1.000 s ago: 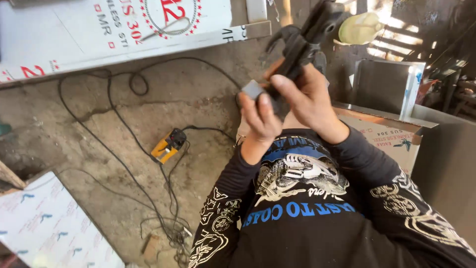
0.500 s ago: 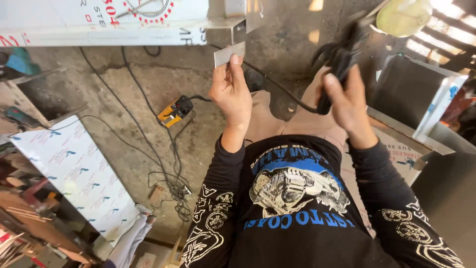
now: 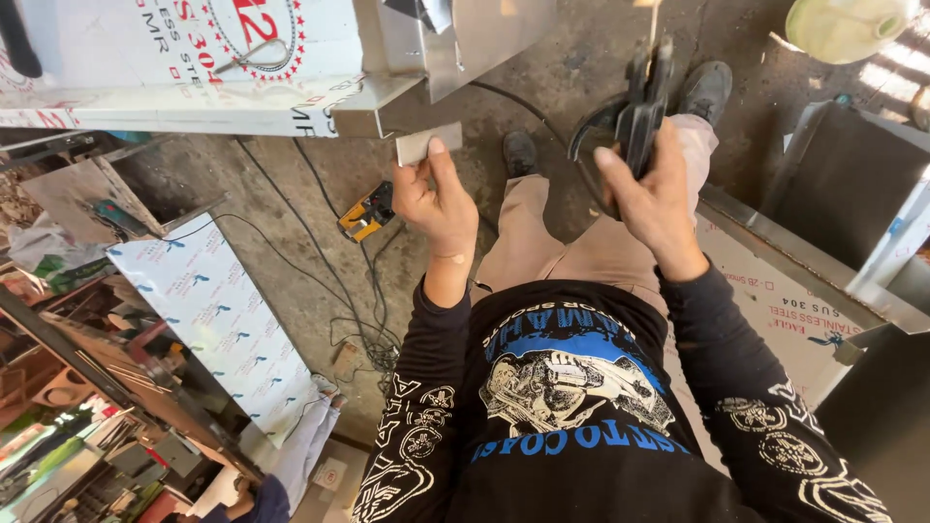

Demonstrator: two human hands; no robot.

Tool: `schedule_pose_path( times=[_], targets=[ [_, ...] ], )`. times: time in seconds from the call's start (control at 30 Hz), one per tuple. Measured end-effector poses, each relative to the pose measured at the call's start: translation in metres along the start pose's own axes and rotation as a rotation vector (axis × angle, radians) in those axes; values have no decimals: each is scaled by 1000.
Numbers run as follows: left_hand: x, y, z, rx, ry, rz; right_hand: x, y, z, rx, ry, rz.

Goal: The person works on a stainless steel frame on the workshop floor. They position a small metal piece against the frame, grind a metal piece with an angle grinder, clamp and file the piece, tap it with a hammer and mallet, and weld the piece to the frame with an arc electrode holder, producing sparks.

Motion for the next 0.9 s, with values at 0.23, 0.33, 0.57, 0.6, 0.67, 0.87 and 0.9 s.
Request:
schedule_pose_path(
  times=[0.23,0.33,0.57,0.6,0.67,0.87,0.9],
  targets=[
    [2,42,-41,-269,280,-423,36,-21,36,46,-28,191],
    [-23,47,-43,-281,364,-455,73,-29,46,-25,38,446],
    [-71,157,-55,-350,456,-662,166,-21,56,-269,73,607],
    [-70,165,-43,-345,467,-682,172,-22,57,-282,56,597],
    [-70,174,-23,-161,465,-598,182,-23,56,-304,52,598],
    [-31,199,5,-237,642,-738,198,-17,42,-397,-10,490],
    [-31,199,4,-228,649,-743,198,-23,45,-406,-17,490]
  ],
)
Point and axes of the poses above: each hand's wrist, its own z-axis towards the middle knuckle, its own x-axis out of the palm, y = z × x, the point moved 3 cm from there along z, towards the middle knuckle, and after that the axes turned 8 degrees about x, right-handed, at the moved point
